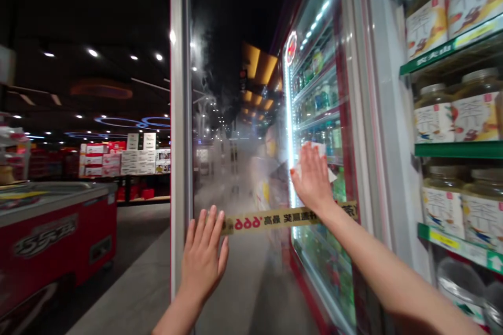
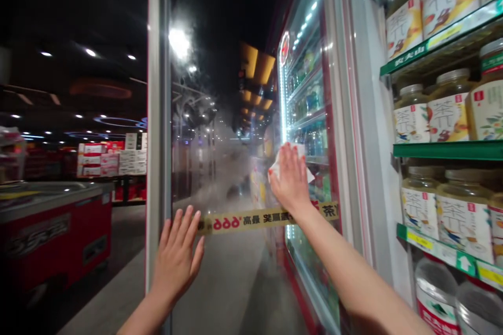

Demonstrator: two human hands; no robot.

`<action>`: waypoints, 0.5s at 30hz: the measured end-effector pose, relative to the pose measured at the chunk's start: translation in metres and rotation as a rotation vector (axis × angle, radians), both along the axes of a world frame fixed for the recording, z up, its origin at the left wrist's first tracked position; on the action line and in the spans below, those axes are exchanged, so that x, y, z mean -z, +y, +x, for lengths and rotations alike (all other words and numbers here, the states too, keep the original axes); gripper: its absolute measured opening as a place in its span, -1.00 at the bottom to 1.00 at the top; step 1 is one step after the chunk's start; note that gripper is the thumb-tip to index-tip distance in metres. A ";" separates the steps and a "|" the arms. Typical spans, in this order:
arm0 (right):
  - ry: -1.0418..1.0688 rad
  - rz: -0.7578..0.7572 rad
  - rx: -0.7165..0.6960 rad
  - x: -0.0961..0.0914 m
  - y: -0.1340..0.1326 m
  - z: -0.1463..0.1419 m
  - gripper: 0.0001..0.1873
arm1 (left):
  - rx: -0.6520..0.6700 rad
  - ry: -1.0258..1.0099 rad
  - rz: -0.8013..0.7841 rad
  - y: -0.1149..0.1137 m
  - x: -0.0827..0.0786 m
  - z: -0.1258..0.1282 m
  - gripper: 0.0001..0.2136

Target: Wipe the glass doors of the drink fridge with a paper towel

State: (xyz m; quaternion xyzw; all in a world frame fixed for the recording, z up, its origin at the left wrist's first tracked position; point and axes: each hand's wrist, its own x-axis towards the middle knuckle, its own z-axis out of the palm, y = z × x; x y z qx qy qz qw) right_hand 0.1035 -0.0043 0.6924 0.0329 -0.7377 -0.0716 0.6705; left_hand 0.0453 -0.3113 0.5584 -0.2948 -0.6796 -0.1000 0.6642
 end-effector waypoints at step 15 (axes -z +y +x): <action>-0.006 0.390 -0.172 -0.122 -0.065 -0.029 -0.26 | 0.116 0.100 0.081 0.012 0.016 -0.015 -0.29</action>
